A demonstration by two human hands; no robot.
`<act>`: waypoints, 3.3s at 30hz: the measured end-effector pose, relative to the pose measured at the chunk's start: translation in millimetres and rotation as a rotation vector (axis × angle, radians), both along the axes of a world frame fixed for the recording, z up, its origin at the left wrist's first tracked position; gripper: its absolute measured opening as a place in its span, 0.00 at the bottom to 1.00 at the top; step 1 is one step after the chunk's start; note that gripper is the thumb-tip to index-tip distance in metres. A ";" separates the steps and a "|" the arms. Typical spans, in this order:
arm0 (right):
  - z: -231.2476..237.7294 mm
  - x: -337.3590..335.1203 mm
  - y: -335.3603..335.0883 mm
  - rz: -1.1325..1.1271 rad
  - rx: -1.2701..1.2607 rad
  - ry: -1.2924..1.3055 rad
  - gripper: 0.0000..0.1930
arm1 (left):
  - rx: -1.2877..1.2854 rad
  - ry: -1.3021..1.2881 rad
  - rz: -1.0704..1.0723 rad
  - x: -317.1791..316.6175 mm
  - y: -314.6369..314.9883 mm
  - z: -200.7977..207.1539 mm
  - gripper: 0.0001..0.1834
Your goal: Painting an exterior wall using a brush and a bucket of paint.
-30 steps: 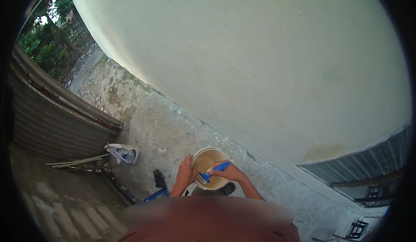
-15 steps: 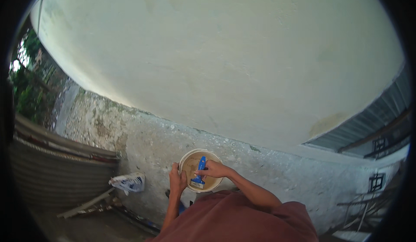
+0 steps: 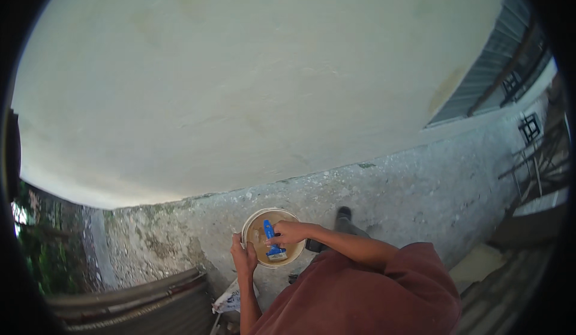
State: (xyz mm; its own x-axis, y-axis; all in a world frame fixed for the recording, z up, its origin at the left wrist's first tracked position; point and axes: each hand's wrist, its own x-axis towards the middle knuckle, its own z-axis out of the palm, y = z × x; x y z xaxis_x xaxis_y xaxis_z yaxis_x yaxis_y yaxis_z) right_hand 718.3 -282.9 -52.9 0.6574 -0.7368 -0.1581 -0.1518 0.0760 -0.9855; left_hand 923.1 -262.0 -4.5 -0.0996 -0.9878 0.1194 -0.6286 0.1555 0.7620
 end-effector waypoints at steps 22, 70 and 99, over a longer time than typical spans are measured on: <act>-43.2 45.8 -120.6 -0.909 0.230 -0.507 0.15 | 0.244 -0.107 -0.679 90.8 -261.3 -47.9 0.24; -514.1 161.6 -283.6 -2.792 0.091 -0.651 0.10 | 0.312 -0.601 -0.975 209.1 -391.4 -285.2 0.14; -485.1 128.9 -277.0 -2.795 -0.014 -0.314 0.08 | 0.394 -0.616 -0.926 182.8 -384.5 -286.9 0.16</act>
State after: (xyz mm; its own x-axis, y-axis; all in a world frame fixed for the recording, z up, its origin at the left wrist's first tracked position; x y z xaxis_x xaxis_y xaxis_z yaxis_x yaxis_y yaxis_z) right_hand 847.2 -559.9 -538.0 -0.8550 0.4352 -0.2820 0.1940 -0.2359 -0.9522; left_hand 1106.0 -646.6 -291.3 -0.7320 -0.4662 -0.4968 -0.6782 0.5675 0.4668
